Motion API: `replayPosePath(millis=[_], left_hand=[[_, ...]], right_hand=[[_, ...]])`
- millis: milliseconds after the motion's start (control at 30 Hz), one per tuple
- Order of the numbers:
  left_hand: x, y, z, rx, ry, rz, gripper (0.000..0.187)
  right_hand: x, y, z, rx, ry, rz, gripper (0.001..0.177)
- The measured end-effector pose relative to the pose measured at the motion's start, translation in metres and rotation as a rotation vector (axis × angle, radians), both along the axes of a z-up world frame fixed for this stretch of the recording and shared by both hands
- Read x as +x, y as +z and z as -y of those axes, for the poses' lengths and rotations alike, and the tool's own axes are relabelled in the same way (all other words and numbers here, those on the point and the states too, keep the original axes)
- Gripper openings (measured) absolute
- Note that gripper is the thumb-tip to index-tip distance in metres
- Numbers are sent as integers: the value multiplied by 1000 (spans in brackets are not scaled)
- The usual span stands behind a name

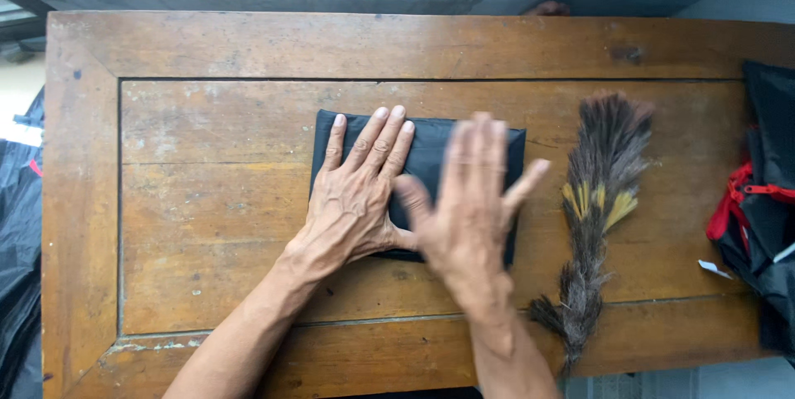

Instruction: The person folds a large black plastic sheet and places it inside a small black and white zippered bag, then uses a duster to clean the bag.

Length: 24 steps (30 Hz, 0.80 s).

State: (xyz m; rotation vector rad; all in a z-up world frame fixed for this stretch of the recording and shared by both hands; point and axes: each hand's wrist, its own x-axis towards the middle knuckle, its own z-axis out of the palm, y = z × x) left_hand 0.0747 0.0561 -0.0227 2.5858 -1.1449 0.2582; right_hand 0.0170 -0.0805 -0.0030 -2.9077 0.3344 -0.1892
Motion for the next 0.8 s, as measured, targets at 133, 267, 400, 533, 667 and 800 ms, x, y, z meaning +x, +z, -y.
replayPosePath(millis=[133,267,400,533,667,800], left_hand=[[-1,-11,1,111,24,-5,61],[2,-12,-3,23,-18,-72,64],[5,4,0,77,-24,-59,76],[1,-3,0,8,2,-60,79],[2,0,1,-18,0,-46,120],[5,3,-3,-17,-28,-95,132]], right_hand=[[4,-3,-42,78,245,137,93],[6,-5,-33,205,323,16,85],[2,-7,-16,132,268,32,87],[-4,-13,-6,3,224,110,81],[-11,-15,20,-53,151,30,70],[-20,-13,39,-49,85,51,73]])
